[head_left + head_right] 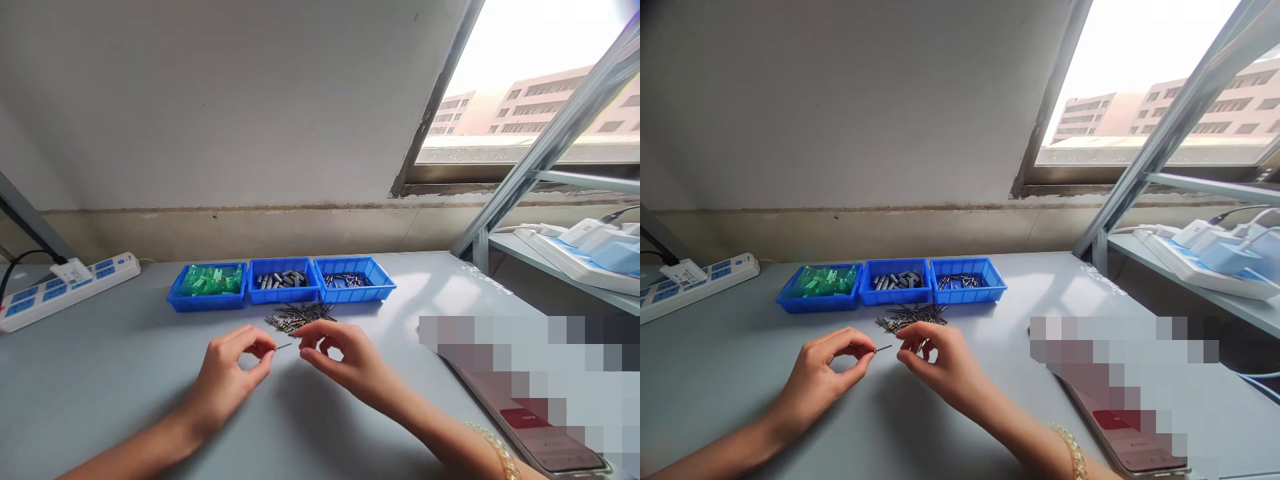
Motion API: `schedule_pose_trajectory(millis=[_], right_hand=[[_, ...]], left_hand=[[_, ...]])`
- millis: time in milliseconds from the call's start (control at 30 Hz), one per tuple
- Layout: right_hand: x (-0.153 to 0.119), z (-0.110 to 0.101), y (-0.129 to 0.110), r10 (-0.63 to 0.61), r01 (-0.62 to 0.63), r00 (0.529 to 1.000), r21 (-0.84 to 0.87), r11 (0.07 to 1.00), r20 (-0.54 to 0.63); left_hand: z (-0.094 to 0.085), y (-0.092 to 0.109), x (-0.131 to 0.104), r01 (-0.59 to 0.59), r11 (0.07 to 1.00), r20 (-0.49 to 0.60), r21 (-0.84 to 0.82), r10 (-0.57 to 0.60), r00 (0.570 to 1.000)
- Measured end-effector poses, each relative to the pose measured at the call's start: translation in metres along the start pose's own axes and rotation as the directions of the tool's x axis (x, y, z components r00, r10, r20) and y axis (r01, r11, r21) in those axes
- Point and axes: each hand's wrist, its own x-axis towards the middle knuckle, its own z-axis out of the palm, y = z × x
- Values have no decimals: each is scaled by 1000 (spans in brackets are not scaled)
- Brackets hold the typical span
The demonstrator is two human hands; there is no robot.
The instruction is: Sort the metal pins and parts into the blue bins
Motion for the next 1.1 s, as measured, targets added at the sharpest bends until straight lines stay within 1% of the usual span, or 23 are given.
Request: schedule_pose_trajectory(millis=[100,167,267,367,467,567,667,767,833,900,933,967,1033,1100], right_hand=[[-1,2,-3,41,-47,997,110,993,60],[-2,3,-5,27,-33,999,144,989,46],[-4,6,-10,-71,75,997,124,990,-33],[-7,11,-15,-218,223,974,82,971,-68],[-11,17,-17,-308,309,951,112,944,-23],[-13,18,-17,-325,318,945,138,938,30],[-12,16,-14,-305,299,952,140,944,23],[-11,13,-11,-269,264,963,133,955,21],[-10,12,-10,-277,275,961,113,955,9],[-10,11,-10,-300,300,954,103,948,-15],[-10,11,-10,-306,308,952,102,946,-30],[-9,10,-9,-304,307,952,101,946,-47],[-8,9,-9,-268,276,959,89,957,-92],[-7,8,-8,-202,213,972,92,973,-117]], left_hand=[[3,12,-5,101,973,30,-205,-97,995],[5,16,-8,159,940,59,-302,-148,987],[8,20,-10,251,873,113,-418,-224,968],[11,22,-12,372,772,248,-515,-281,927],[14,24,-14,464,660,386,-591,-274,881],[14,26,-13,505,566,466,-652,-226,855],[14,28,-11,542,476,518,-693,-194,833],[14,27,-9,569,364,539,-737,-192,820],[14,25,-9,577,307,545,-757,-190,816],[14,23,-9,574,297,531,-763,-218,819],[14,22,-10,568,310,513,-762,-247,822],[14,20,-11,555,335,481,-762,-281,830],[13,18,-13,501,406,382,-765,-341,859],[12,15,-16,428,487,270,-761,-362,892]])
